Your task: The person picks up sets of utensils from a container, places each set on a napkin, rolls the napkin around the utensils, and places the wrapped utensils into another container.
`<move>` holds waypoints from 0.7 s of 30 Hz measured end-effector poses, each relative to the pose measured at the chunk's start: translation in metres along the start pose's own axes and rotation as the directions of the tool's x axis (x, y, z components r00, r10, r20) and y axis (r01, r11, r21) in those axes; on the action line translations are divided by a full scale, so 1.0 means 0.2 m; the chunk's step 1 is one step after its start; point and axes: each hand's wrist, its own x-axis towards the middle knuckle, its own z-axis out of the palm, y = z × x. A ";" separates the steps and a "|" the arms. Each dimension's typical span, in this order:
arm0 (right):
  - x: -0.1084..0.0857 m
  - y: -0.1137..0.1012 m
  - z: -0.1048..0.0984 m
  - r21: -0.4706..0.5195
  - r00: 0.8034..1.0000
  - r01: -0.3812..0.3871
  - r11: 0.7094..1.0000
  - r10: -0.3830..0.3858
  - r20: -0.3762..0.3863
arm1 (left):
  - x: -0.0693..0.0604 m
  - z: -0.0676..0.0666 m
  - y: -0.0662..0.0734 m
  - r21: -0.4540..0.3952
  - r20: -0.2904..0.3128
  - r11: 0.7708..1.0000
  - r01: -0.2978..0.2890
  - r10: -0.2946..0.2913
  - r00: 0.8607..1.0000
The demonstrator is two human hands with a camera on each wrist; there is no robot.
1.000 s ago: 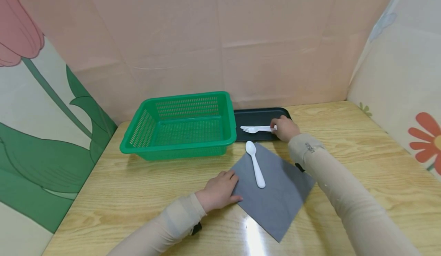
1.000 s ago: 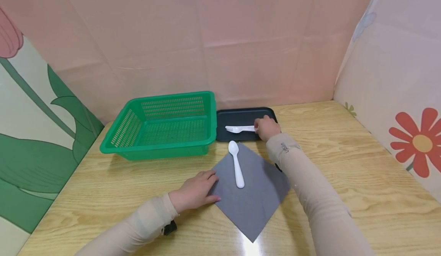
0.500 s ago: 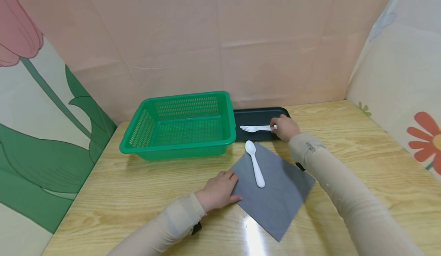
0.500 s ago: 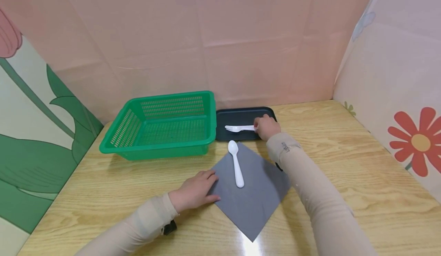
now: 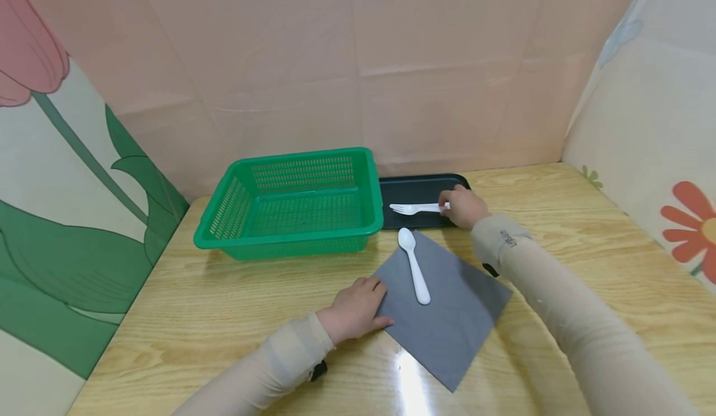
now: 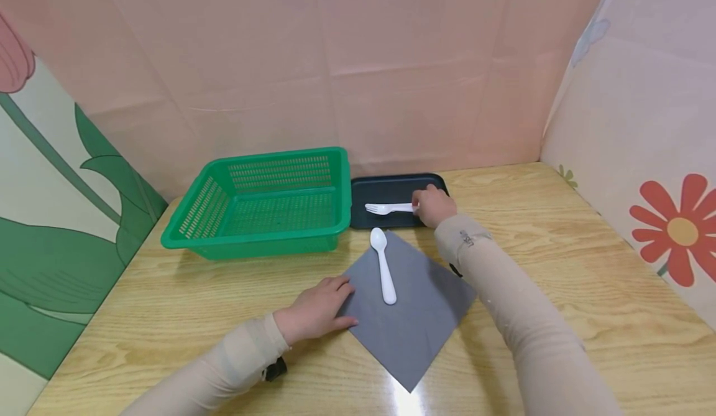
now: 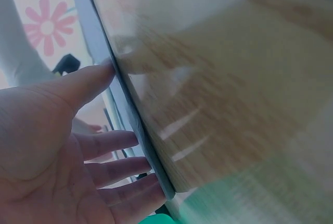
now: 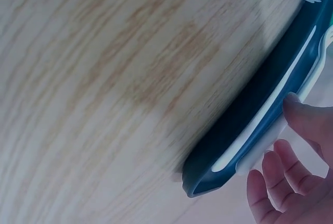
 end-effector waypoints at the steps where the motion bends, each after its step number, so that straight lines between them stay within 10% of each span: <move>1: 0.00 0.00 0.00 0.000 1.000 0.002 1.000 -0.002 0.000 | 0.00 0.00 0.00 0.000 0.001 1.000 0.001 -0.001 1.000; 21: -0.01 -0.02 -0.02 -0.003 1.000 0.030 1.000 -0.030 0.004 | 0.01 0.01 -0.01 0.000 0.002 1.000 0.006 -0.006 1.000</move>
